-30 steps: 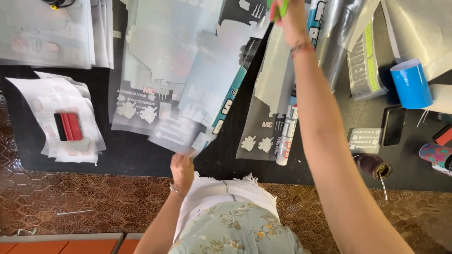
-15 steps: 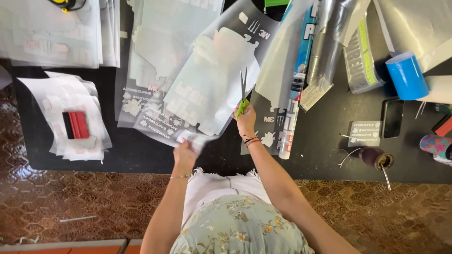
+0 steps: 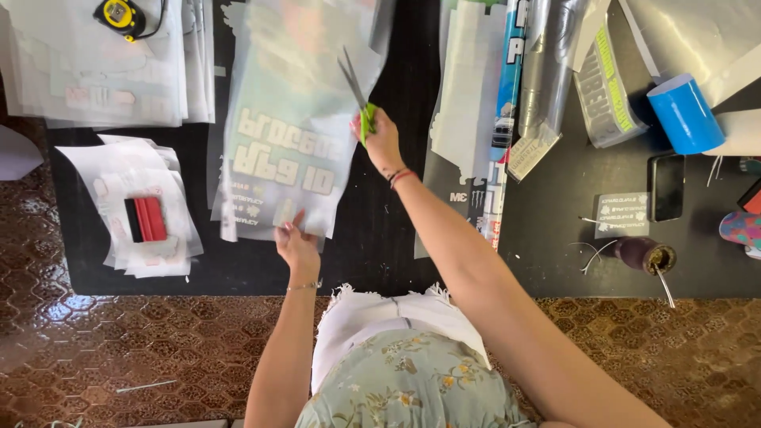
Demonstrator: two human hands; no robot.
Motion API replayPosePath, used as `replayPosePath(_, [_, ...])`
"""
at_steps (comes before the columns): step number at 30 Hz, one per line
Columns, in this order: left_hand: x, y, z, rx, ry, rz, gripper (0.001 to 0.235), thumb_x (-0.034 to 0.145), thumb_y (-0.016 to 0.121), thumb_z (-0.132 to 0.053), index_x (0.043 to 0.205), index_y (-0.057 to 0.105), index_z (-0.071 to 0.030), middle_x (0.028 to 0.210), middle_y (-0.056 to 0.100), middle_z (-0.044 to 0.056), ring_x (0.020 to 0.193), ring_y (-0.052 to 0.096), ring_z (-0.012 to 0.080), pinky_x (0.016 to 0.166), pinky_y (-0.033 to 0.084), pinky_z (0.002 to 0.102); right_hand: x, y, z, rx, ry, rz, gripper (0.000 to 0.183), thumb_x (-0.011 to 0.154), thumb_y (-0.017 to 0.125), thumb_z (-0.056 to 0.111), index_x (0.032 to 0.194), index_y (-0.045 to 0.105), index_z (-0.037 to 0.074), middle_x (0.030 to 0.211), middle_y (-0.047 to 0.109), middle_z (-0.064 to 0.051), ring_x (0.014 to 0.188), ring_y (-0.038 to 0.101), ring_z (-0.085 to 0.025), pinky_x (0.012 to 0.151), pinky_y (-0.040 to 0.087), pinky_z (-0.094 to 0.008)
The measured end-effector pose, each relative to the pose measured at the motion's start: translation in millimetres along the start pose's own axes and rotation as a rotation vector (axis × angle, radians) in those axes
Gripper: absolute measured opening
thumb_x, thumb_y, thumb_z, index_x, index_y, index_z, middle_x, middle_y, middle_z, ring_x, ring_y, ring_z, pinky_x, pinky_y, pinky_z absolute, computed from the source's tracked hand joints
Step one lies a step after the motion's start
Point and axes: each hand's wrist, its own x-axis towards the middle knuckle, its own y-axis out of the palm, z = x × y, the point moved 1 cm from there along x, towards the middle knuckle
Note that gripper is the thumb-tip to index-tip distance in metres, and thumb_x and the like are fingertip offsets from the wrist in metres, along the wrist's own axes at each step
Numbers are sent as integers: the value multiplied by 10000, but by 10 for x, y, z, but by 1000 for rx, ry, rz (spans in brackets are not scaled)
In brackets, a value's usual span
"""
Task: Cutting printed vinyl sheets into individual decals using scissors on a production table.
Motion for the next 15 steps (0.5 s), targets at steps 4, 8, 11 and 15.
replayPosePath(4, [118,272,-218,-63,-135,-168,156,1105,545,-291,1115,540,-136,1046,726,42,803,614,176,702,579,338,-75,-308,247,194,72,24,386,923,855,189,1169,639,-14,1107,755,-203,979,780,-292,843,682,-406])
replayPosePath(8, [792,-52,262,20,-254,-204,597,1009,741,-426,1347,366,-106,1175,557,150,848,680,325,737,661,494,-862,-954,524,-39,188,-101,509,926,845,356,1197,625,-15,1110,718,-242,1072,720,-394,922,602,-545])
replayPosePath(11, [575,74,319,410,-173,-60,792,1001,738,-478,1525,308,-68,1316,534,265,957,721,438,822,668,599,-1551,-1656,292,-407,294,-346,466,974,768,412,1185,636,18,1089,705,-217,1091,693,-432,941,537,-579])
replayPosePath(15, [-610,717,11,1852,362,444,327,1086,540,-177,1378,628,-56,1003,751,258,952,763,437,799,626,541,-2260,-2532,-434,-914,403,-702,742,678,967,555,1109,527,142,1061,587,-35,1137,606,-327,947,544,-568])
